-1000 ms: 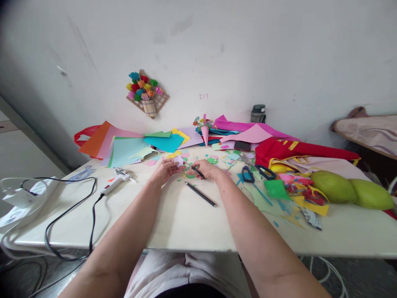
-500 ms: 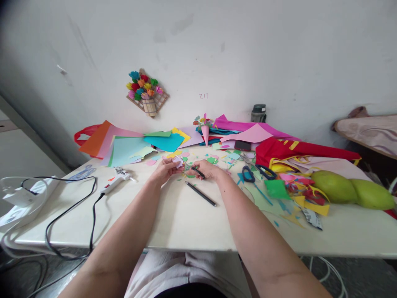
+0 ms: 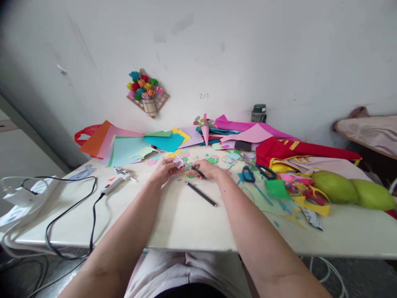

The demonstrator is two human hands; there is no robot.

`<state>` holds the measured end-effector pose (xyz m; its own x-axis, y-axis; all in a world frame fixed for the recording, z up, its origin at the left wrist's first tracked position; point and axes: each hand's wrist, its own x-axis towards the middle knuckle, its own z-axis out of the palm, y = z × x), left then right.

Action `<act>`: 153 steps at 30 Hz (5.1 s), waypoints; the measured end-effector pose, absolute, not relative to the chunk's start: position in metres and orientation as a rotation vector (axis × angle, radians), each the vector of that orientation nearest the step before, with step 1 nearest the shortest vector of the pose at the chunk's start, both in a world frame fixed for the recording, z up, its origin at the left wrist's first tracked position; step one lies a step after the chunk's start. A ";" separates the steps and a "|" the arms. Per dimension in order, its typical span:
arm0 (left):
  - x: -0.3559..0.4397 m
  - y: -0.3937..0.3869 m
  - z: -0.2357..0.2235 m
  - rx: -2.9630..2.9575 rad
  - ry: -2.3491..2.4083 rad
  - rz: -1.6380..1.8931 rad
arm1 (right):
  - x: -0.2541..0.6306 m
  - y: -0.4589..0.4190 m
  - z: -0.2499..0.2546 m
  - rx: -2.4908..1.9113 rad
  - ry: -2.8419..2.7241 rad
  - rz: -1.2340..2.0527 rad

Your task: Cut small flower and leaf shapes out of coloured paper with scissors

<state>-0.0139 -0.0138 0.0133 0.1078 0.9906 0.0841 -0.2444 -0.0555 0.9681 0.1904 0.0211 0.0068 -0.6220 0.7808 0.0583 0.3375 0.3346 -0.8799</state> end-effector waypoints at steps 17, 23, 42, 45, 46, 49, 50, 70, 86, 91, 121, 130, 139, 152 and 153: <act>-0.017 -0.011 0.010 1.135 0.938 1.248 | 0.191 0.022 0.006 -1.000 -2.099 1.256; -0.017 -0.011 0.010 1.153 0.909 1.291 | 0.191 0.017 0.010 -1.018 -2.066 1.322; -0.017 -0.011 0.009 1.173 0.902 1.286 | 0.189 0.014 0.014 -1.002 -2.039 1.351; -0.016 -0.011 0.010 1.168 0.910 1.278 | 0.188 0.013 0.013 -0.973 -2.001 1.407; -0.016 -0.012 0.010 1.164 0.911 1.277 | 0.188 0.012 0.014 -0.959 -1.991 1.420; -0.015 -0.012 0.010 1.159 0.896 1.276 | 0.189 0.009 0.016 -0.939 -1.974 1.433; -0.015 -0.012 0.010 1.158 0.890 1.276 | 0.189 0.009 0.017 -0.936 -1.978 1.432; -0.015 -0.011 0.007 1.109 0.897 1.297 | 0.187 0.008 0.016 -0.938 -1.924 1.468; -0.015 -0.010 0.006 1.097 0.920 1.271 | 0.190 0.017 0.007 -0.929 -2.002 1.361; -0.015 -0.011 0.007 1.093 0.922 1.274 | 0.189 0.017 0.007 -0.943 -1.989 1.370; -0.015 -0.009 0.008 1.139 0.951 1.361 | 0.186 0.006 0.021 -1.080 -1.762 1.355; -0.013 -0.011 0.010 1.157 0.951 1.285 | 0.188 0.005 0.024 -0.997 -1.547 1.341; -0.013 -0.011 0.010 1.211 0.997 1.223 | 0.181 0.001 0.026 -0.884 -1.469 1.372; -0.007 -0.010 0.014 1.114 0.955 1.237 | 0.173 0.006 0.023 -0.950 -1.385 1.246; -0.006 -0.011 0.014 1.139 0.954 1.232 | 0.173 0.006 0.023 -0.958 -1.375 1.240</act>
<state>-0.0060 -0.0112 0.0143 0.1195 0.9918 0.0461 -0.2037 -0.0210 0.9788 0.1727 0.0061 0.0229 -0.1769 0.9700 0.1667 -0.0661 0.1573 -0.9853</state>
